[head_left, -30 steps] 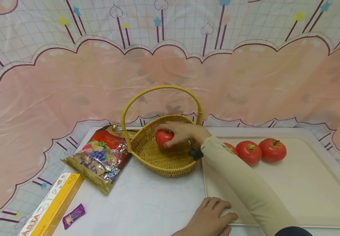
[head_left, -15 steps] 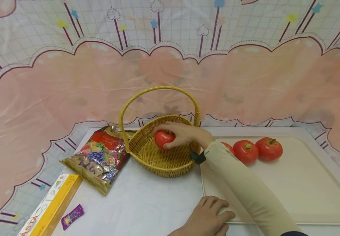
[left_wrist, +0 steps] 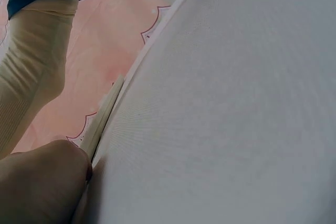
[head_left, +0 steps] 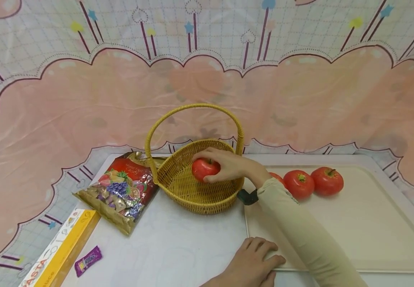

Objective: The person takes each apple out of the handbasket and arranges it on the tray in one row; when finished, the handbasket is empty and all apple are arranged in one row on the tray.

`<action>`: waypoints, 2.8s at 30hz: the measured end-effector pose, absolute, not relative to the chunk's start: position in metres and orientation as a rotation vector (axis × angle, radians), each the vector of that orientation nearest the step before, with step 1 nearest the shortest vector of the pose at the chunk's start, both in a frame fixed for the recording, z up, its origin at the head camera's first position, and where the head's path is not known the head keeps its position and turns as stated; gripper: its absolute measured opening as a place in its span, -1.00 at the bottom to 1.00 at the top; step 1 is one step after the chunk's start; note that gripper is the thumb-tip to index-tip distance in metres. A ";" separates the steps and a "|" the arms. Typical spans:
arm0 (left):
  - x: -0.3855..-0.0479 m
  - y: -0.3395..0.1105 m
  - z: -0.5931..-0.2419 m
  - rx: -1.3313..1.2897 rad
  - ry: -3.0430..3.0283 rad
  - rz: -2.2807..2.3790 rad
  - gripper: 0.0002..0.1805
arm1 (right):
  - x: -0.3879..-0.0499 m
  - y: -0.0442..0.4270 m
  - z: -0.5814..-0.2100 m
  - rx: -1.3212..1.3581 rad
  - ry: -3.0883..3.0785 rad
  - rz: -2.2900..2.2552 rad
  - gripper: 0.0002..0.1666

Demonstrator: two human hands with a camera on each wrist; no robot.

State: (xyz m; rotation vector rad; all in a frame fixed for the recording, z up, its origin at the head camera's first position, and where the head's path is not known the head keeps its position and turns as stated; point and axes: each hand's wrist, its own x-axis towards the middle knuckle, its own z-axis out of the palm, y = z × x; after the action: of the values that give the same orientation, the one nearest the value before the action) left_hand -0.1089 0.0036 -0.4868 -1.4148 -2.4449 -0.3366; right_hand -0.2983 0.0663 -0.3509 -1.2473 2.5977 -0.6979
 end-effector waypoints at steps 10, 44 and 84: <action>-0.109 0.004 -0.485 -1.383 -2.377 -0.337 -0.69 | -0.288 0.077 -0.345 -1.241 2.619 -0.813 -0.34; -0.107 0.006 -0.486 -1.378 -2.385 -0.335 -0.71 | -0.241 0.138 -0.355 -1.083 2.739 -1.072 -0.28; -0.106 0.004 -0.481 -1.416 -2.507 -0.323 -0.70 | -0.226 0.222 -0.356 -0.800 2.952 -1.178 -0.22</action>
State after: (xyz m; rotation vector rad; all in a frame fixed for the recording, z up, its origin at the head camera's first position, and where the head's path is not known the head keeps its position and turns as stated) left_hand -0.1058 0.0041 -0.4814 -1.4162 -2.5068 -0.3232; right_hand -0.2256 0.2215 -0.3557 -0.7996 2.9524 -1.1782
